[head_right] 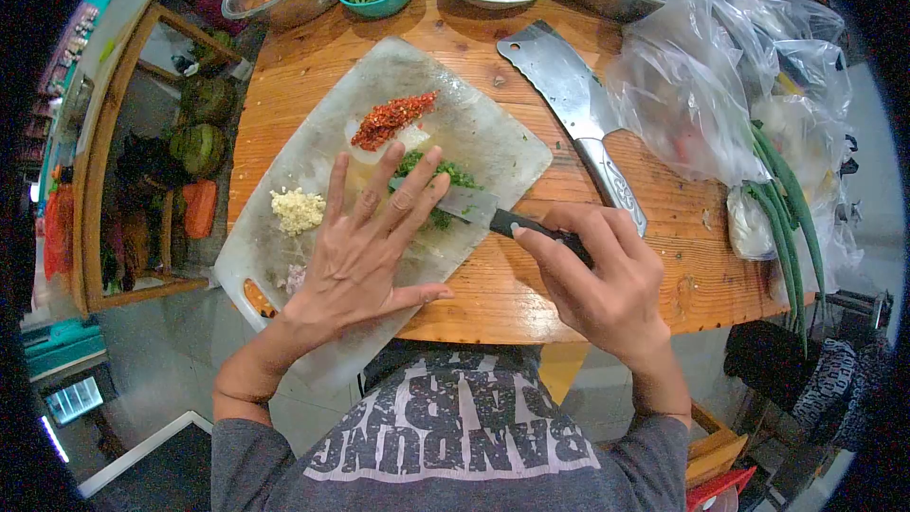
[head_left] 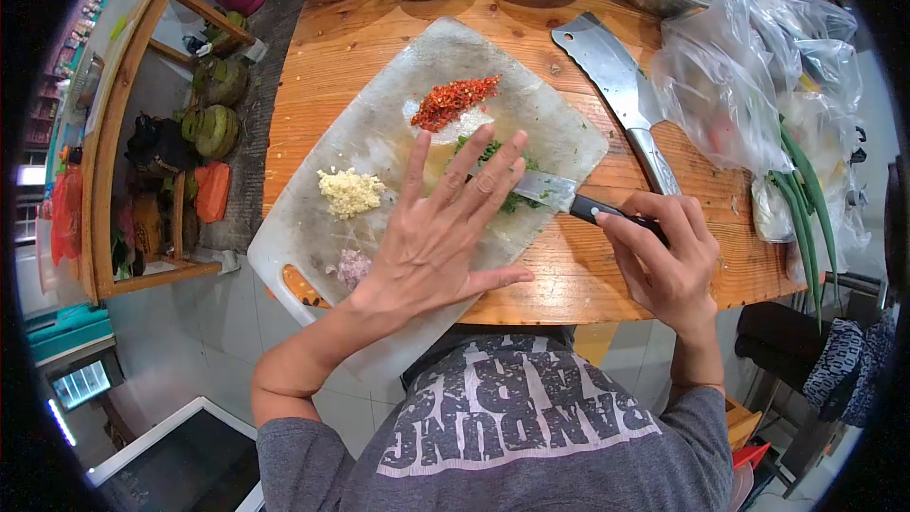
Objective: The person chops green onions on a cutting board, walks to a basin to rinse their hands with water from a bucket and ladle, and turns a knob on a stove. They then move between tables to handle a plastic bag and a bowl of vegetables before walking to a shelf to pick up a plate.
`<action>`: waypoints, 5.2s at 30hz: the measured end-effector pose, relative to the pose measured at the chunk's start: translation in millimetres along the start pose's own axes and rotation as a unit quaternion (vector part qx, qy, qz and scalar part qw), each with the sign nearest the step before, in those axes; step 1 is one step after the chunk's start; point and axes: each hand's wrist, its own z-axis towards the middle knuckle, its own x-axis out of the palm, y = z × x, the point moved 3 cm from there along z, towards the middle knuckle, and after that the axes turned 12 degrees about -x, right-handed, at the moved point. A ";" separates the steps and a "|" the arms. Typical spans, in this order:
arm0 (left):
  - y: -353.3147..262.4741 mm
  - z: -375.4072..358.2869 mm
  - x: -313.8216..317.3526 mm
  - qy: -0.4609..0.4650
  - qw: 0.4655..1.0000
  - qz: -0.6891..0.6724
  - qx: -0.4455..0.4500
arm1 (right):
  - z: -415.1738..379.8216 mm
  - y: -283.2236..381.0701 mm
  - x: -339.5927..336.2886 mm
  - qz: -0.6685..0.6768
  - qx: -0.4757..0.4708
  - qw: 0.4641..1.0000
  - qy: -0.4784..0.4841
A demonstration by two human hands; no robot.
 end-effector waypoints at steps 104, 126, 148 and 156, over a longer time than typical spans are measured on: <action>-4.0 -83.6 33.8 -0.141 0.974 -0.169 -0.056 | 53.0 -114.2 64.4 0.118 -0.012 0.993 0.006; 35.1 -106.9 38.1 -0.172 0.977 -0.126 -0.024 | 43.7 -108.0 78.1 0.164 -0.066 0.984 0.015; -13.5 -41.8 63.5 -0.103 0.970 -0.204 -0.085 | -0.2 -70.1 67.3 0.130 -0.046 0.990 0.010; -8.8 -36.4 64.5 -0.118 0.952 -0.263 -0.099 | 11.3 -73.2 68.6 0.129 -0.054 0.990 0.020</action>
